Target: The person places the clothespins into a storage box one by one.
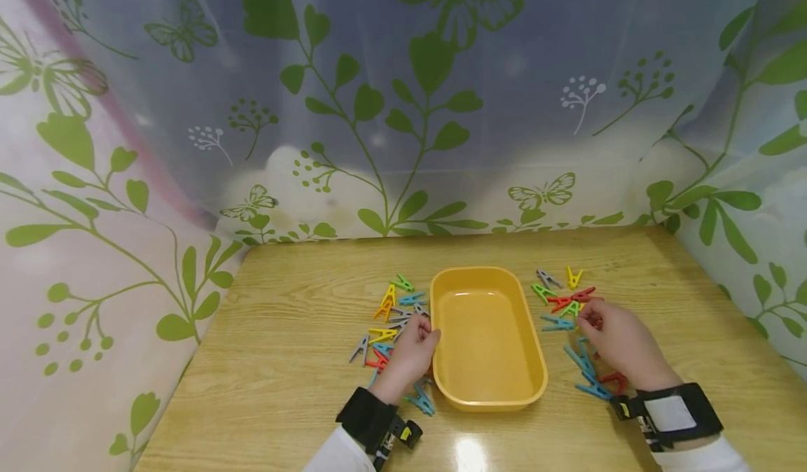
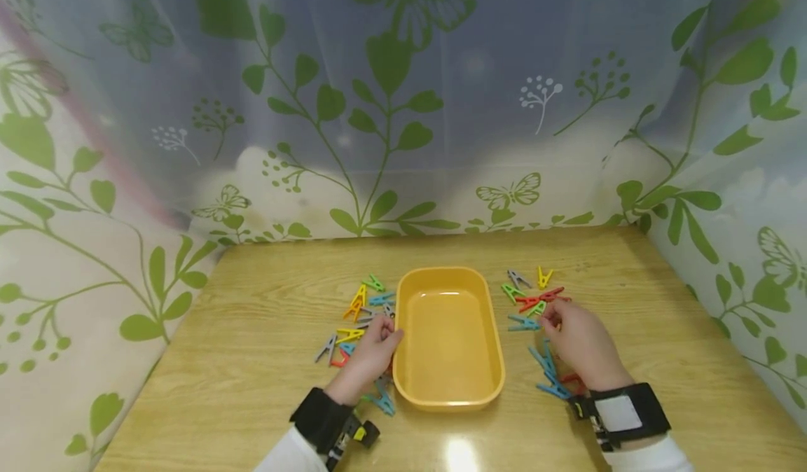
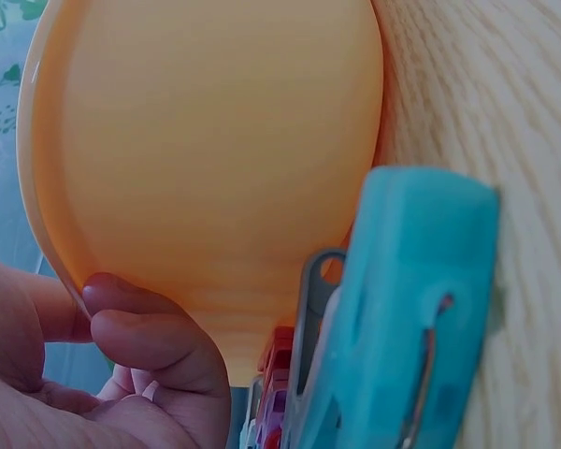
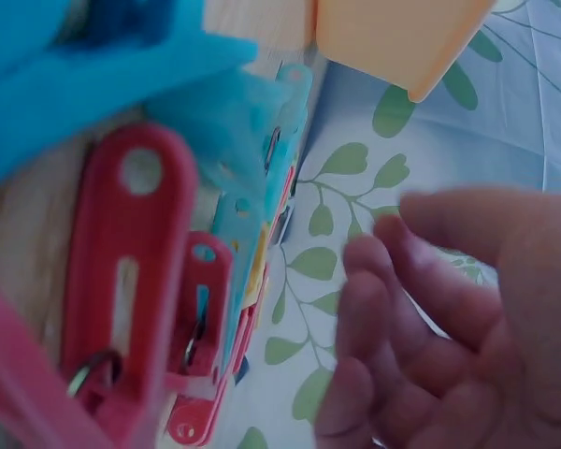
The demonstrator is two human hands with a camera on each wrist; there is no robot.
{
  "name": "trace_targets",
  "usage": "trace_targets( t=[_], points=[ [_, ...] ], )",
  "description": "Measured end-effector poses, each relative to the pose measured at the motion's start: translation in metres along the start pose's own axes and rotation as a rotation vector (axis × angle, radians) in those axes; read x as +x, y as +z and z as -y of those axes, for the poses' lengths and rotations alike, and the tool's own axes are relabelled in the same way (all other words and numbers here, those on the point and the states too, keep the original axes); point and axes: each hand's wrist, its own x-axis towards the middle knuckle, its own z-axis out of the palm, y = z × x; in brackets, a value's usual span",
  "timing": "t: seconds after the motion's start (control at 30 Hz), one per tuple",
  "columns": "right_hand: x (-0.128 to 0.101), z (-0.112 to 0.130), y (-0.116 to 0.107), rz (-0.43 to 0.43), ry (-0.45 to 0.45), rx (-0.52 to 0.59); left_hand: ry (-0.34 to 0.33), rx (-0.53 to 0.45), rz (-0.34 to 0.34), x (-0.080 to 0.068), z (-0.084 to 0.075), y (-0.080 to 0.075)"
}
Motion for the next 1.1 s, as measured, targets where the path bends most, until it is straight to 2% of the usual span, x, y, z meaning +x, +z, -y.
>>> trace_targets(
  t=[0.17,0.27,0.63,0.8,0.93,1.1],
  points=[
    [-0.001,0.001,0.004,0.172,-0.047,-0.074,-0.004,-0.004,-0.004,-0.001,-0.001,0.000],
    [-0.002,0.004,0.006,0.227,-0.052,-0.089,-0.004,-0.009,-0.004,-0.001,-0.002,0.000],
    [0.000,0.007,0.010,0.268,0.005,-0.146,-0.003,-0.017,0.006,-0.001,-0.001,-0.001],
    [-0.001,0.009,0.010,0.248,0.014,-0.137,-0.016,-0.006,0.005,-0.001,-0.001,-0.002],
    [-0.004,0.016,0.005,0.193,0.001,-0.083,-0.024,0.002,0.002,0.000,-0.001,-0.002],
    [-0.011,0.031,0.000,0.024,-0.091,-0.028,-0.030,0.006,0.003,0.001,0.000,-0.002]
  ],
)
